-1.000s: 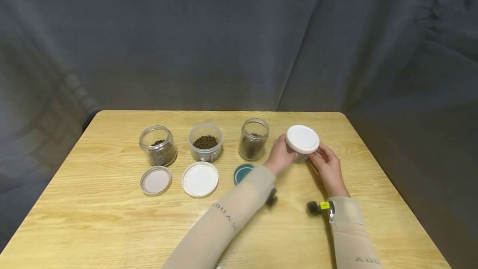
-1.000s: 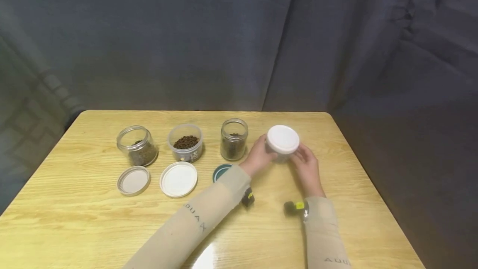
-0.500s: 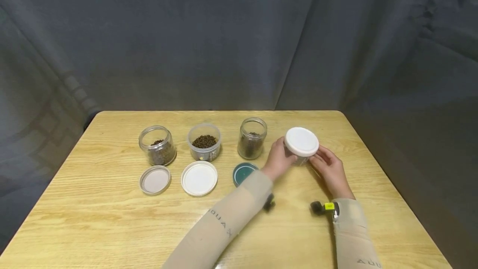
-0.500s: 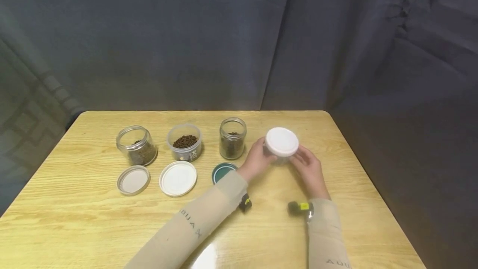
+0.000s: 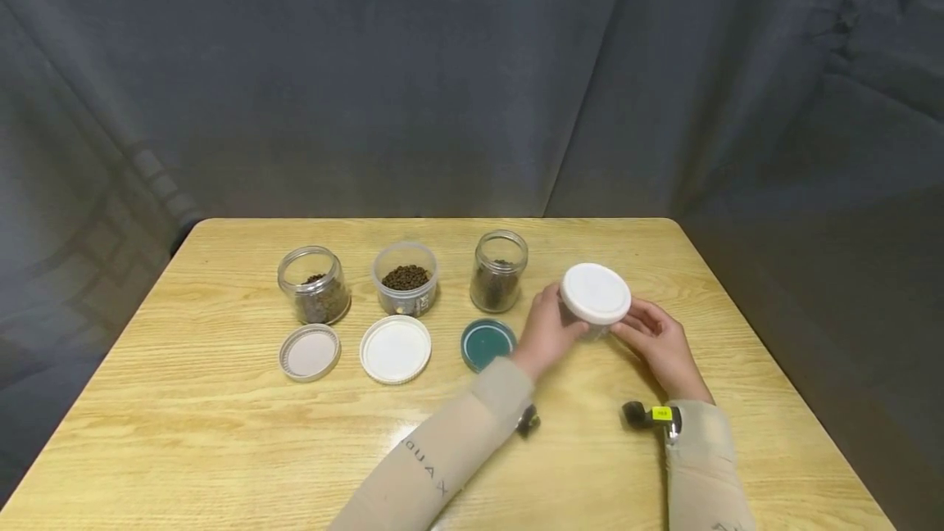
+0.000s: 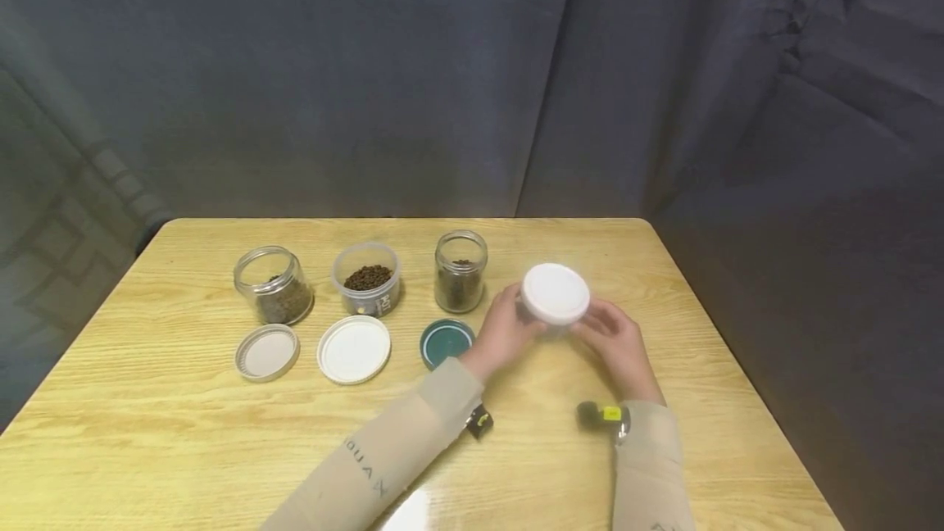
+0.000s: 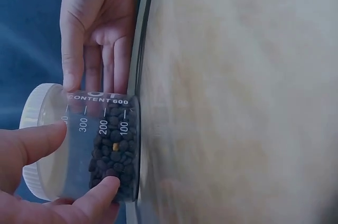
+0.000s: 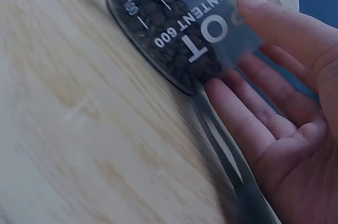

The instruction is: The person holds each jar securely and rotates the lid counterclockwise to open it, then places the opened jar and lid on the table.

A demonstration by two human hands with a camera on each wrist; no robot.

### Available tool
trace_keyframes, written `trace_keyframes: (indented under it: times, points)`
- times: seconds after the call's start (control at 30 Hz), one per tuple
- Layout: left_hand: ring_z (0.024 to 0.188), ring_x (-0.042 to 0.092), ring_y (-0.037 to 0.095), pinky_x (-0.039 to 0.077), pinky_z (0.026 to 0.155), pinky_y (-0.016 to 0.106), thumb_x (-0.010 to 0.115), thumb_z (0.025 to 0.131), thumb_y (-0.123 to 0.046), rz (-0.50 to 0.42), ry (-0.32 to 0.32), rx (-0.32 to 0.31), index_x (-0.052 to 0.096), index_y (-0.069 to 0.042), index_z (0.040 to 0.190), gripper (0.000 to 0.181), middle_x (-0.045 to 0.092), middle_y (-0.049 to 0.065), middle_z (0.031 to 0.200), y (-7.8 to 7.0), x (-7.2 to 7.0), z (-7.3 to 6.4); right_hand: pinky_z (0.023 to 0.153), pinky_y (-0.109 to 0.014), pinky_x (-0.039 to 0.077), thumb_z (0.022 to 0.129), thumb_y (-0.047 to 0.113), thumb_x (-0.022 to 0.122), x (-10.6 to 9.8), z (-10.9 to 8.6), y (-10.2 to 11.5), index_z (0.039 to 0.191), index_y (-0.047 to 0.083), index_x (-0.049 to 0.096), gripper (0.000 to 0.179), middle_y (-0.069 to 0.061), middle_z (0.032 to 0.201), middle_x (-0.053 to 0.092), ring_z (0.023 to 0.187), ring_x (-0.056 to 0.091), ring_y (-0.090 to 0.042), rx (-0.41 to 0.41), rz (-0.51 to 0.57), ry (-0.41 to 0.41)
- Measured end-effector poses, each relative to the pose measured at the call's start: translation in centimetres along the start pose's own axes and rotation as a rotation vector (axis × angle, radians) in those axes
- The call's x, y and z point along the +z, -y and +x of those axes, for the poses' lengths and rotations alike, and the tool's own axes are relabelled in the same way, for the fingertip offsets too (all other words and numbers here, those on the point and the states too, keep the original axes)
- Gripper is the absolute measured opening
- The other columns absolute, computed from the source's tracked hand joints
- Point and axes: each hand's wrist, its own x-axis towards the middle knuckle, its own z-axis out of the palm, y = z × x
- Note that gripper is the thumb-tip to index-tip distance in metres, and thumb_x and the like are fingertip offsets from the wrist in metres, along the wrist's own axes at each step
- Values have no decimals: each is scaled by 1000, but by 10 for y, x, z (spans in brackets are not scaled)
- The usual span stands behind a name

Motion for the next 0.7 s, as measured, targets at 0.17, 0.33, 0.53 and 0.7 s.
trace_keyframes:
  times: [0.17,0.33,0.53,0.7]
  points:
    - [133,52,28,41,114,38,81,85,-12,-12,-8,12,40,-6,152,79,48,17,146,2,0,-7,93,-17,54,90,11,78,-2,-3,-2,132,10,60,45,14,120,65,110,63,0,3,20,12]
    - [130,54,29,43,113,38,83,83,-11,-13,-15,27,43,-3,149,77,50,18,143,3,-1,-12,94,-17,53,90,8,77,-4,-5,-3,128,9,62,41,12,122,64,111,62,-1,-6,23,29]
    - [130,53,28,42,114,39,85,80,-9,-18,-19,47,45,-3,147,79,52,17,142,4,-2,-17,94,-19,54,92,4,74,-7,-7,-5,129,8,60,40,9,133,56,114,63,-1,-33,50,87]
    - [127,55,28,44,112,40,86,79,-11,-13,-16,44,45,-3,147,80,52,17,139,3,-3,-20,97,-18,52,93,-6,68,-11,-8,-8,141,10,51,54,6,134,56,115,62,-3,-89,108,155]
